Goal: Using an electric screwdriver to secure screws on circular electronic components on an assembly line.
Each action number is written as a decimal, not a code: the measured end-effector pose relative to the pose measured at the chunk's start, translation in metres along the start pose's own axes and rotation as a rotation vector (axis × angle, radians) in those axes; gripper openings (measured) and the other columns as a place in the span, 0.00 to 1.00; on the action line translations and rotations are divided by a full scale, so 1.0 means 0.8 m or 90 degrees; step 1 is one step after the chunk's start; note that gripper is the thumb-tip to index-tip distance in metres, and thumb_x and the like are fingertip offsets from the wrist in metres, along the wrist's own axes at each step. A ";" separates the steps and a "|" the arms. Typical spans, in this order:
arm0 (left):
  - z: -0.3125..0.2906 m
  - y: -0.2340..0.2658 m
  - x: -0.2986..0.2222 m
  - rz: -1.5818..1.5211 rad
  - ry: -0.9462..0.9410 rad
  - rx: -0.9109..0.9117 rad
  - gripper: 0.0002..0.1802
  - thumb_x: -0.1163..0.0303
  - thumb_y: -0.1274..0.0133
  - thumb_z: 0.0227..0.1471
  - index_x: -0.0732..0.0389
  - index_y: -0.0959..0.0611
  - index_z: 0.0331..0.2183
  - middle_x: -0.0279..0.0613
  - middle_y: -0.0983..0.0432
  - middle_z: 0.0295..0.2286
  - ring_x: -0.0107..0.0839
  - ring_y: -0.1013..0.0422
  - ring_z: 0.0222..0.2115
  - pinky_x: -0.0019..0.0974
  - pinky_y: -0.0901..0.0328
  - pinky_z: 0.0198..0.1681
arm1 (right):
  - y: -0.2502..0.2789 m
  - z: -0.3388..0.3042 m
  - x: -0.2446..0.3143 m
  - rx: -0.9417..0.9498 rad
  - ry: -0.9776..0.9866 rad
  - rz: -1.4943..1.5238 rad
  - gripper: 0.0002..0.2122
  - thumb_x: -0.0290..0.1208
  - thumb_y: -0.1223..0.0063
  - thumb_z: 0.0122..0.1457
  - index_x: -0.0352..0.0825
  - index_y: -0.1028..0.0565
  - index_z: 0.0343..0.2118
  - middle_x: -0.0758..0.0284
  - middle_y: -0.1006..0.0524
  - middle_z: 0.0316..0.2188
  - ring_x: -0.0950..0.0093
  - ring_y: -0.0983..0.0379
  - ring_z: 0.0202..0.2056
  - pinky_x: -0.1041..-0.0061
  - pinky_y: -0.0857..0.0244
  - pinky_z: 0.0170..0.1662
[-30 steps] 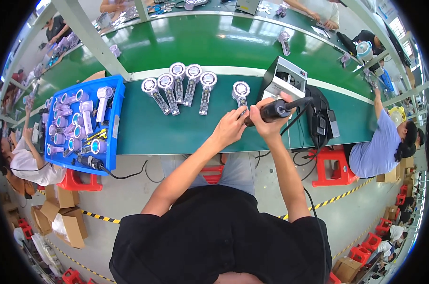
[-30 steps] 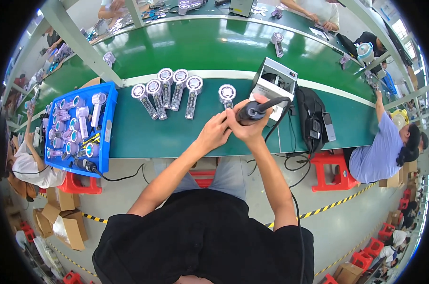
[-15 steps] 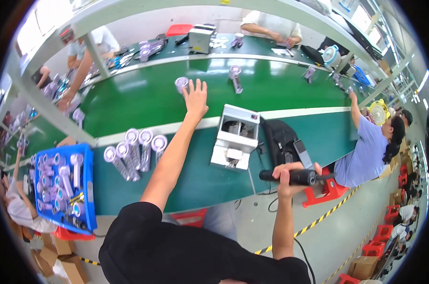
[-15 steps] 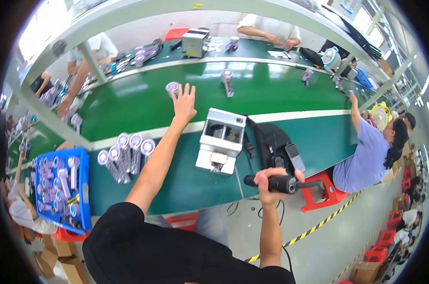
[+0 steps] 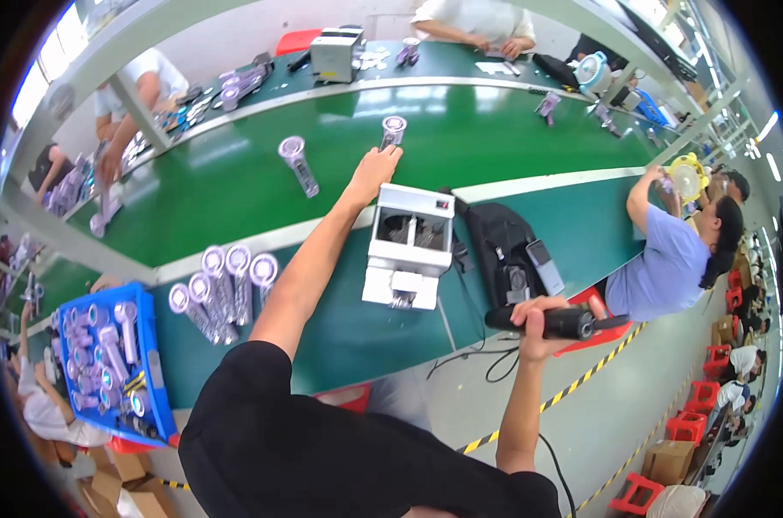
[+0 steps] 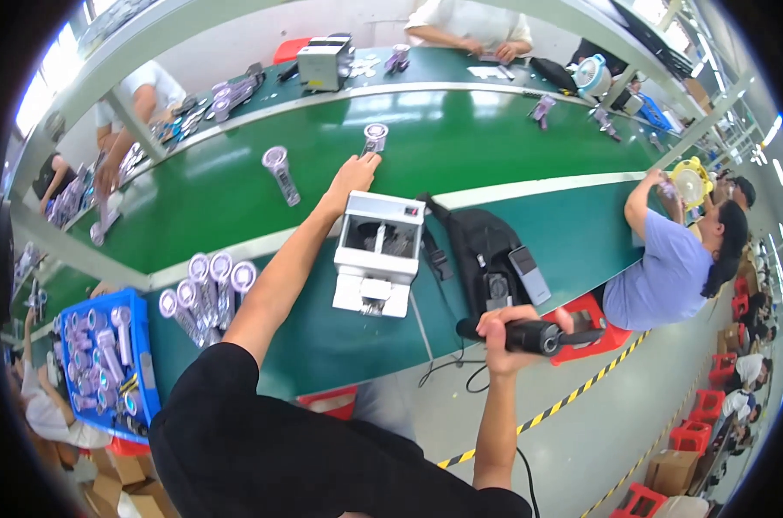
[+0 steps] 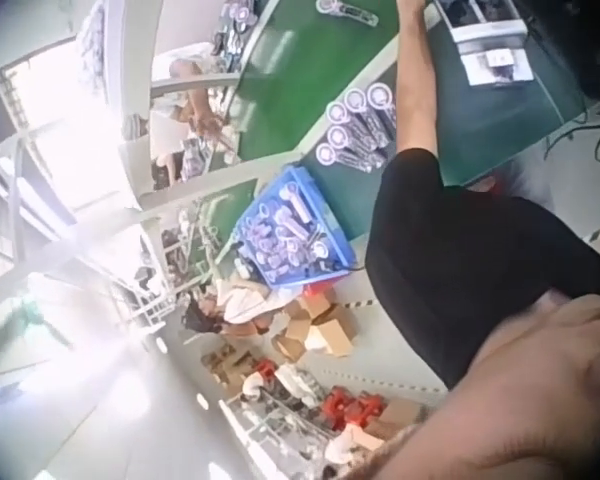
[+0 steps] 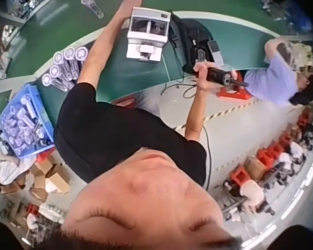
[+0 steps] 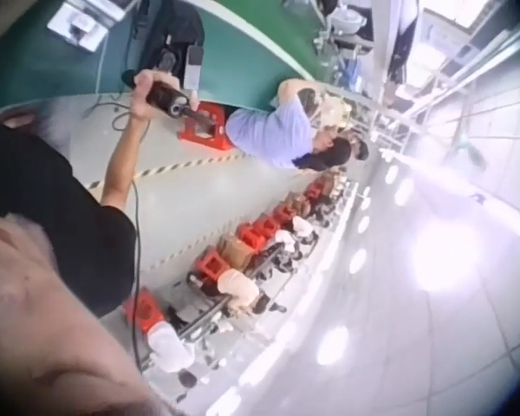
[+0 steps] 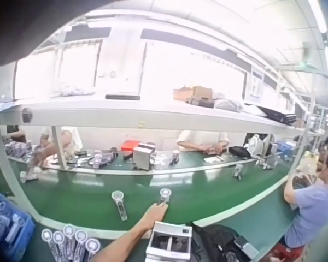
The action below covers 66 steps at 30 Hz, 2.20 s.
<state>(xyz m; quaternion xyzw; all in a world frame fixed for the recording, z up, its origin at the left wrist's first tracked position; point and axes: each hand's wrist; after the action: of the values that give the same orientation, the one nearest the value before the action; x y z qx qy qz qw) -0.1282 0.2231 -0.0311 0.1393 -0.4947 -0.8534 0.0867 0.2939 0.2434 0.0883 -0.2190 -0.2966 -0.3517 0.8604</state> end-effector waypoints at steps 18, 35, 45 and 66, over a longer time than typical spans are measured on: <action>-0.374 0.173 -0.228 -0.134 0.227 -0.116 0.25 0.78 0.46 0.51 0.74 0.26 0.52 0.65 0.32 0.53 0.56 0.28 0.42 0.46 0.31 0.49 | -0.187 0.035 -0.008 0.123 -0.039 0.124 0.35 0.13 0.40 0.53 0.36 0.46 0.61 0.67 0.25 0.22 0.80 0.29 0.18 0.81 0.33 0.23; -0.395 0.158 -0.243 -0.015 0.114 -0.124 0.31 0.70 0.41 0.48 0.78 0.26 0.51 0.67 0.31 0.51 0.42 0.29 0.34 0.37 0.31 0.40 | -0.212 0.049 -0.001 0.130 -0.136 0.056 0.34 0.13 0.42 0.55 0.40 0.45 0.62 0.68 0.29 0.18 0.78 0.31 0.15 0.78 0.36 0.20; -0.395 0.159 -0.240 -0.030 0.108 -0.137 0.31 0.71 0.42 0.48 0.78 0.27 0.52 0.67 0.31 0.51 0.42 0.29 0.35 0.38 0.31 0.41 | -0.215 0.047 -0.003 0.137 -0.098 0.040 0.37 0.12 0.42 0.54 0.41 0.47 0.63 0.67 0.27 0.19 0.77 0.31 0.15 0.78 0.34 0.20; -0.391 0.162 -0.242 -0.001 0.113 -0.131 0.31 0.70 0.41 0.46 0.78 0.25 0.50 0.65 0.31 0.50 0.39 0.29 0.35 0.36 0.33 0.40 | -0.266 -0.011 -0.025 0.137 -0.108 0.142 0.39 0.12 0.42 0.53 0.39 0.51 0.63 0.65 0.24 0.22 0.77 0.28 0.18 0.78 0.31 0.24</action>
<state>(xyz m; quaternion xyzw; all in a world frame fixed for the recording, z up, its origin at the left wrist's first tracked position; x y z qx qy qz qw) 0.1576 -0.0427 -0.0367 0.2050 -0.3949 -0.8840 0.1433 0.1288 0.1078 0.1044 -0.1859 -0.3777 -0.2007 0.8846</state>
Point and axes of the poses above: each hand's wrist, its own z-axis towards the middle knuckle, its own y-axis out of the back of the hand, x = y × z
